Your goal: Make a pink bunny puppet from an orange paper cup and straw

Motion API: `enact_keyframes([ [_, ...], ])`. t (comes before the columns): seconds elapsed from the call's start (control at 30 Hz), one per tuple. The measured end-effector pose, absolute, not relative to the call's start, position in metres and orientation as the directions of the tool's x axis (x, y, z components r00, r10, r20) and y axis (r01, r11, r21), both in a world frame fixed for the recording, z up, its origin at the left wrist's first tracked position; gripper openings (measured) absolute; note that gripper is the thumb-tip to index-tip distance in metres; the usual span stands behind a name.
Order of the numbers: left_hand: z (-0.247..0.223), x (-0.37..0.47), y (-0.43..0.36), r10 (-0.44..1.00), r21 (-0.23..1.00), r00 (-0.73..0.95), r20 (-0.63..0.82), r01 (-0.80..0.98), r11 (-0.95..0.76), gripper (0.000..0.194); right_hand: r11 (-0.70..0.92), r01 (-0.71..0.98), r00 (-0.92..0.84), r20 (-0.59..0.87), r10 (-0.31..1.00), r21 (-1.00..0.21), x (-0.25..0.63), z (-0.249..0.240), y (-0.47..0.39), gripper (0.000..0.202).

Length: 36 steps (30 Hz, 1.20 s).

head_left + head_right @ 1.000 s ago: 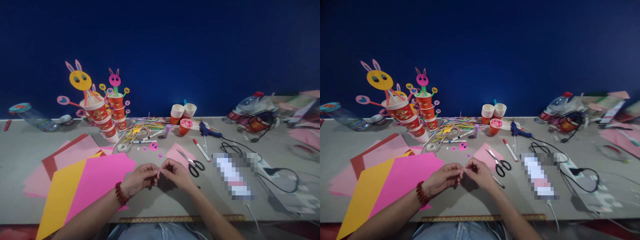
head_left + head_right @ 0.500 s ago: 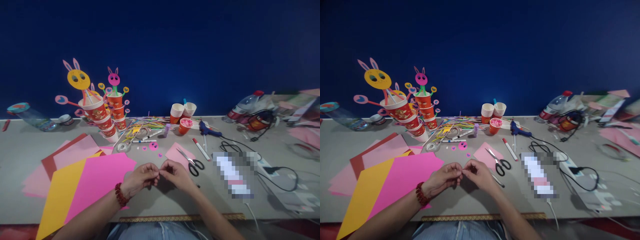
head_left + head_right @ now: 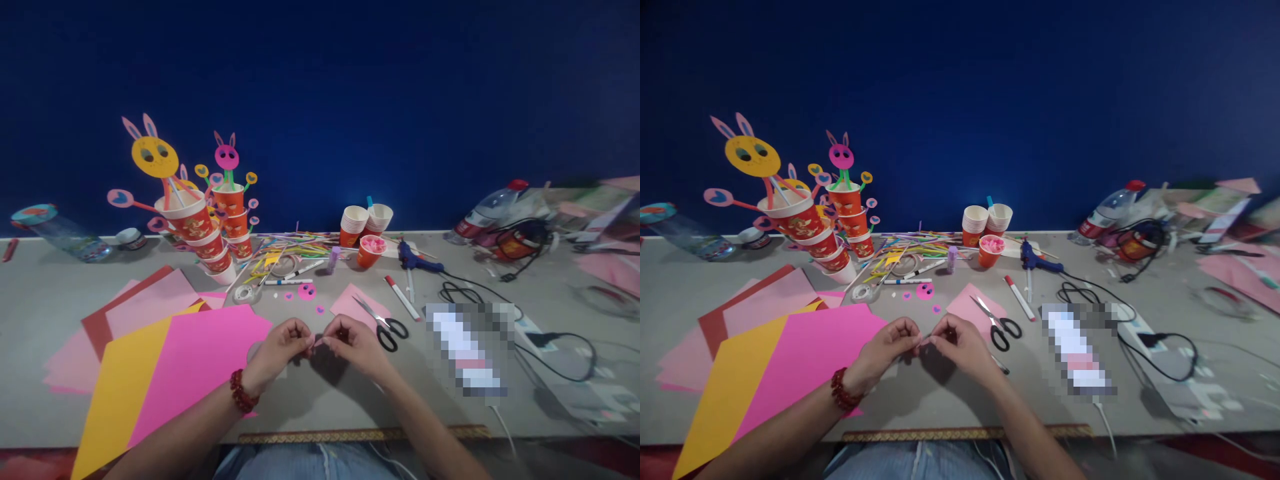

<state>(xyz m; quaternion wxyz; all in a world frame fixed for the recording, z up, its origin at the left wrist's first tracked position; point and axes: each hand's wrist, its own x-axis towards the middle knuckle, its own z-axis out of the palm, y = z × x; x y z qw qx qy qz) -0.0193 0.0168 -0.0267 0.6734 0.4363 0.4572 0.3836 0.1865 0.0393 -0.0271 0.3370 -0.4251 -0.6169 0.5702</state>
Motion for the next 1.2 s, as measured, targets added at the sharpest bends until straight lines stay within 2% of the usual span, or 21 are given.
enact_keyframes([
  [0.17,-0.029,-0.019,0.018,0.92,0.944,0.28,-0.274,-0.105,0.313,0.035,-0.024,0.14,-0.419,-0.081,0.904,-0.99,0.185,-0.029,0.038,0.018],
  [0.3,-0.029,-0.021,0.017,0.93,0.969,0.279,-0.239,0.001,0.249,0.032,0.019,0.237,-0.438,-0.09,0.895,-0.971,0.186,-0.029,0.038,0.006],
  [0.5,-0.029,-0.024,0.013,0.955,0.955,0.233,-0.186,0.27,0.12,0.016,0.199,0.451,-0.52,-0.075,0.851,-0.87,0.186,-0.028,0.041,0.016],
  [0.67,-0.034,-0.026,0.012,0.972,0.905,0.18,-0.149,0.42,0.061,0.007,0.312,0.547,-0.547,-0.05,0.836,-0.777,0.181,-0.027,0.045,0.019],
  [0.8,-0.039,-0.025,0.011,0.979,0.883,0.171,-0.107,0.469,0.014,0.008,0.377,0.56,-0.588,-0.033,0.808,-0.738,0.178,-0.029,0.048,0.021],
  [1.07,-0.05,-0.017,0.002,0.994,0.805,0.105,0.012,0.589,-0.072,0.013,0.539,0.523,-0.588,0.179,0.789,-0.66,0.186,-0.039,0.046,0.025],
  [1.2,-0.055,-0.015,-0.001,0.998,0.769,0.062,0.031,0.637,-0.064,0.01,0.622,0.489,-0.635,0.239,0.734,-0.612,0.185,-0.044,0.033,0.025],
])
